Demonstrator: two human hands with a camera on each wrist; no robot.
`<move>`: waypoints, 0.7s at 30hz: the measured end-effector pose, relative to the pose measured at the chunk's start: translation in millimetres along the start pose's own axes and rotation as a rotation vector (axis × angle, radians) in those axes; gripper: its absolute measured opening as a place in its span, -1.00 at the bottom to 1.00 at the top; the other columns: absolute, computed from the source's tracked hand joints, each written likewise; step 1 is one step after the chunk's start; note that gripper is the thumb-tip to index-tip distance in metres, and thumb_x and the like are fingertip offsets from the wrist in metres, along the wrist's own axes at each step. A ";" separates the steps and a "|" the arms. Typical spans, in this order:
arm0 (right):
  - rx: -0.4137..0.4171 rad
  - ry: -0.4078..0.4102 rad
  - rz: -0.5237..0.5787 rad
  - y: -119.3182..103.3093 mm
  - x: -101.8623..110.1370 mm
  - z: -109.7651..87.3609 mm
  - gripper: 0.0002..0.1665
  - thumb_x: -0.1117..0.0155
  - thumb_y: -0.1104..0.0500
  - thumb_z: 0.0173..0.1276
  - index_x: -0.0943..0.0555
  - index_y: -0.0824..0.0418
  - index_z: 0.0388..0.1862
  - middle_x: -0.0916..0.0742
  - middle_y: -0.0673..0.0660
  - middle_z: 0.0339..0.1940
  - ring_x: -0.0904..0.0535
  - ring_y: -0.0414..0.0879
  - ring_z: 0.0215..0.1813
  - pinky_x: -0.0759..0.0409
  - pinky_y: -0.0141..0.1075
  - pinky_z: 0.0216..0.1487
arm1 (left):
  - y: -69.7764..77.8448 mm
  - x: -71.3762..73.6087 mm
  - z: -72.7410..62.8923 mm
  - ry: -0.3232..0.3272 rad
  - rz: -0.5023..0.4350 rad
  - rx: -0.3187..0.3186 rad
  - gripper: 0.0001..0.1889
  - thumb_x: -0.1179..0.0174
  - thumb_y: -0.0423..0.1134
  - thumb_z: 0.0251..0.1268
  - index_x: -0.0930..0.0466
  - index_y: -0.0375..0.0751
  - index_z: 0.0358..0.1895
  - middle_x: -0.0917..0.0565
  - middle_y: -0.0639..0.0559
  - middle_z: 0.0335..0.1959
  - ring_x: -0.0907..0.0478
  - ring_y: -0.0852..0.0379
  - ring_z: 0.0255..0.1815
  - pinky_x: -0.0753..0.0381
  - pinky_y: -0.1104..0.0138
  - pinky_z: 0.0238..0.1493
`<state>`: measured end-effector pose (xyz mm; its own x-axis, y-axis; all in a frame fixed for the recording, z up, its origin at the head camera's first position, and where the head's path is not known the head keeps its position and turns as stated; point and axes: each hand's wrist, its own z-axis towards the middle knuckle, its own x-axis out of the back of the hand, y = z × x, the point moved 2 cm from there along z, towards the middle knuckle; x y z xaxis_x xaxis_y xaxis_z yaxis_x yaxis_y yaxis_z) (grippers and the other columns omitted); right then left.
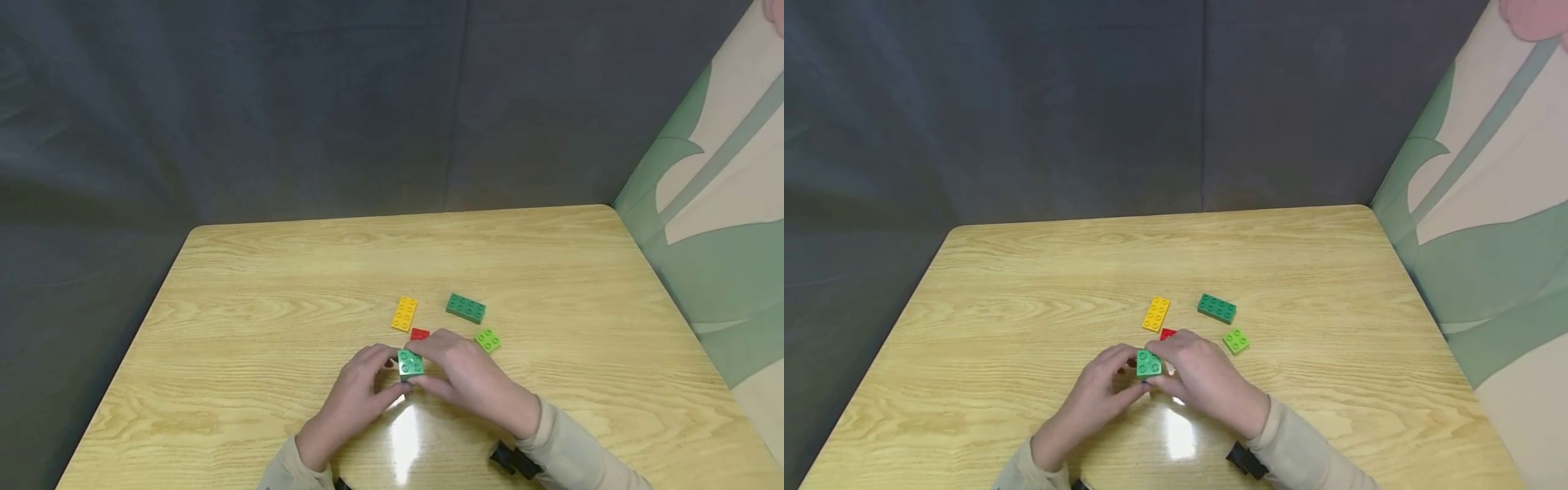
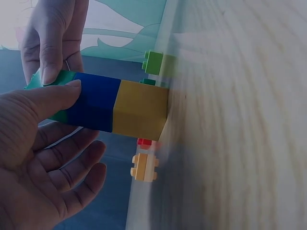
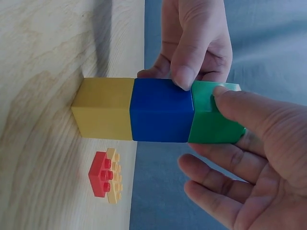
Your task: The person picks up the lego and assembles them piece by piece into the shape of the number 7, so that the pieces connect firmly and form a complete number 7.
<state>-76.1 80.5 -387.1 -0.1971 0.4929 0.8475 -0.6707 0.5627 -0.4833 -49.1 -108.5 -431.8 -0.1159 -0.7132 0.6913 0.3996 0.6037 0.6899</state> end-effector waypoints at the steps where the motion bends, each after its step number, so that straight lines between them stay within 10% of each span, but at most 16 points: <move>1: -0.001 0.000 -0.001 0.1 0.2 -0.2 -0.49 -0.49 0.00 0.15 -0.66 0.17 0.07 -0.74 0.01 -0.06 -0.61 -0.14 -0.03 -0.63 -0.24 -0.01 | 0.6 0.5 0.2 0.000 0.000 -0.001 -0.59 -0.39 -0.01 0.15 -0.57 0.09 0.07 -0.61 0.30 -0.07 -0.52 0.23 -0.03 -0.57 0.28 0.00; 21: 0.037 -0.002 -0.012 -0.3 0.0 -0.6 -0.48 -0.47 -0.01 0.18 -0.65 0.17 0.09 -0.74 0.00 -0.09 -0.60 -0.18 -0.06 -0.64 -0.26 -0.04 | 11.7 9.8 2.0 0.012 0.002 -0.016 -0.58 -0.42 -0.09 0.13 -0.57 0.02 0.07 -0.64 0.24 -0.08 -0.53 0.21 -0.04 -0.58 0.28 -0.02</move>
<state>-75.5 80.7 -387.1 -0.1899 0.4848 0.8538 -0.6991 0.5438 -0.4642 -47.3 -107.7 -416.5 -0.1045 -0.7159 0.6903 0.4145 0.5996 0.6846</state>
